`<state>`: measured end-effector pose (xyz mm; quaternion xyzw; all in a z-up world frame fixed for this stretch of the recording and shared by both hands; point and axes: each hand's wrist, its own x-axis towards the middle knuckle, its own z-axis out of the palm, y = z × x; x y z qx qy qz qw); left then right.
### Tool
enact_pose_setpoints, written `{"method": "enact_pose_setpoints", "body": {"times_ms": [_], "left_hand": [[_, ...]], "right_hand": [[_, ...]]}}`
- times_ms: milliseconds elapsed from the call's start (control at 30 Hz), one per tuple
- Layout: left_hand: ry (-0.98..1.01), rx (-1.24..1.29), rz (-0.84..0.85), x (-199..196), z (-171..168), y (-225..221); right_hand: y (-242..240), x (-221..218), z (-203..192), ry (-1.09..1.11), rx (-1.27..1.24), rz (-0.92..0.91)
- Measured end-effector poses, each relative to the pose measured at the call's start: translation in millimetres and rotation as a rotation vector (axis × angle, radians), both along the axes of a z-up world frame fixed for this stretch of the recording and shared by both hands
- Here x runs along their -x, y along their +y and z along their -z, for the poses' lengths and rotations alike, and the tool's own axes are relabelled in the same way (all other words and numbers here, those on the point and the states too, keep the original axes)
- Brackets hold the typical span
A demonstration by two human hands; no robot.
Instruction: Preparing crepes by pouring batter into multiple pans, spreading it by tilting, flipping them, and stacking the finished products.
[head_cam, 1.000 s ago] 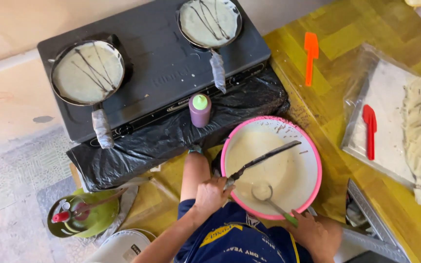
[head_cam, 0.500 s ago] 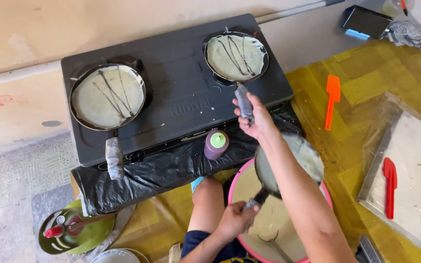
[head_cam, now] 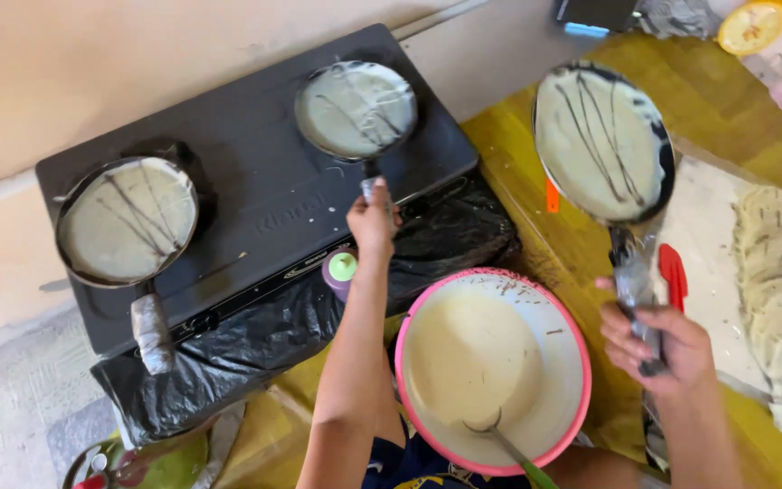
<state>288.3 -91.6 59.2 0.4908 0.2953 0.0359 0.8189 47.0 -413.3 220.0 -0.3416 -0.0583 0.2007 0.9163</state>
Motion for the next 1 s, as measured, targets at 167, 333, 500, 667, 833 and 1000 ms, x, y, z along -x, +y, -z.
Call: {"method": "enact_pose_setpoints", "body": {"times_ms": [167,333,500,667,833,1000], "left_hand": [[0.014,-0.049,0.083,1,14,20],[0.093,0.012,0.321,3,2,32],[0.053,0.570,0.283,60,18,46],[0.422,0.521,0.727,216,72,-2],[0.671,0.298,0.819,283,61,-4],[0.678,0.213,0.787,288,85,27]], "right_hand": [[-30,154,48,0.310,-0.097,0.358],[-42,291,85,0.384,-0.089,0.690],[-80,330,106,0.613,0.759,1.287],[-155,302,169,0.713,2.168,1.311],[-202,281,247,0.758,2.597,1.299],[-212,281,248,0.777,2.630,1.342]]}}
